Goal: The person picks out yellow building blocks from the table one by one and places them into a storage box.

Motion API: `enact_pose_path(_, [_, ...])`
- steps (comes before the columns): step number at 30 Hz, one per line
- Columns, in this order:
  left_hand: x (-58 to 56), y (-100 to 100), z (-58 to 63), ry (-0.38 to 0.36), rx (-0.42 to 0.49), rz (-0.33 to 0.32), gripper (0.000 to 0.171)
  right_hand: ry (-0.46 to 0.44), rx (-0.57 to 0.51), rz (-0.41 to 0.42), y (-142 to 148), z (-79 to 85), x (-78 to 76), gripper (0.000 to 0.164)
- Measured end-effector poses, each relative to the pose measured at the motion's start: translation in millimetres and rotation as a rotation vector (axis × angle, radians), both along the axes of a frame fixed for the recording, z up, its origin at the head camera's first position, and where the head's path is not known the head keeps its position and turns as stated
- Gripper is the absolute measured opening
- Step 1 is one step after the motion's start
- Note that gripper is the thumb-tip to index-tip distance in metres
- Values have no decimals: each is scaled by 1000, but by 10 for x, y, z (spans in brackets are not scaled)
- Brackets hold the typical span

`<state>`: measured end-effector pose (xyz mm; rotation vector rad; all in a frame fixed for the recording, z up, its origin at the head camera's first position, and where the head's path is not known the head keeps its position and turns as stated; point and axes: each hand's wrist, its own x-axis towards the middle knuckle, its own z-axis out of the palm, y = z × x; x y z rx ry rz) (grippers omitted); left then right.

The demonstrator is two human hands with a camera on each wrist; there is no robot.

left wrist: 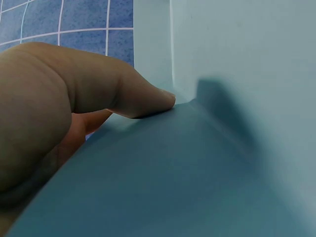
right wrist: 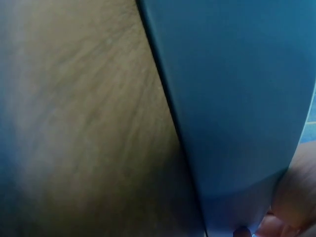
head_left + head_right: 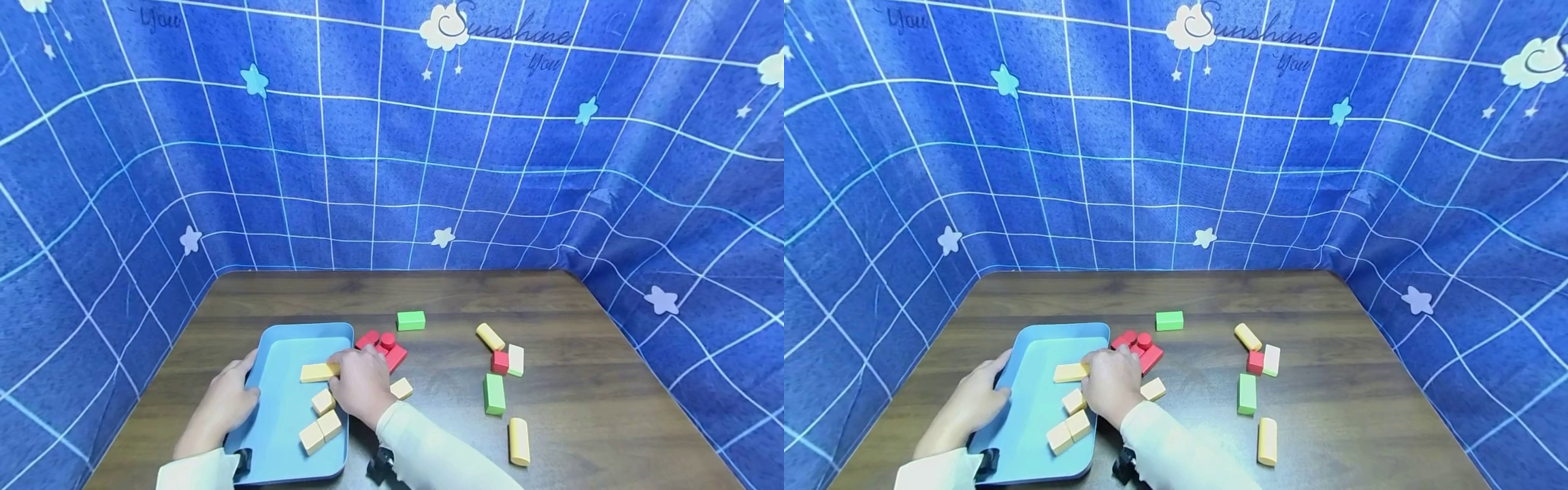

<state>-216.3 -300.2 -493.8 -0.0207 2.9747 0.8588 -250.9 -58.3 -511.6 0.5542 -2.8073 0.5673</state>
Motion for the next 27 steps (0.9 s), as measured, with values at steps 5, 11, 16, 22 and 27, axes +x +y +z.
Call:
enact_pose_path(5, [4,2,3,1,-1,1,69,-8,10,-9,-5,12,5,26])
enact_pose_path(11, [5,3,5,-7,6,4,70,-4,33,-16,-11,23,13,26])
enact_pose_path(16, [4,-1,2,-13,4,5,70,-8,35,-16,-15,13,4,26])
enact_pose_path(22, [4,7,11,-19,9,7,70,-13,58,-17,-19,23,2,26])
enact_pose_path(27, [8,16,22,-20,7,10,69,-14,64,-19,-21,47,13,26])
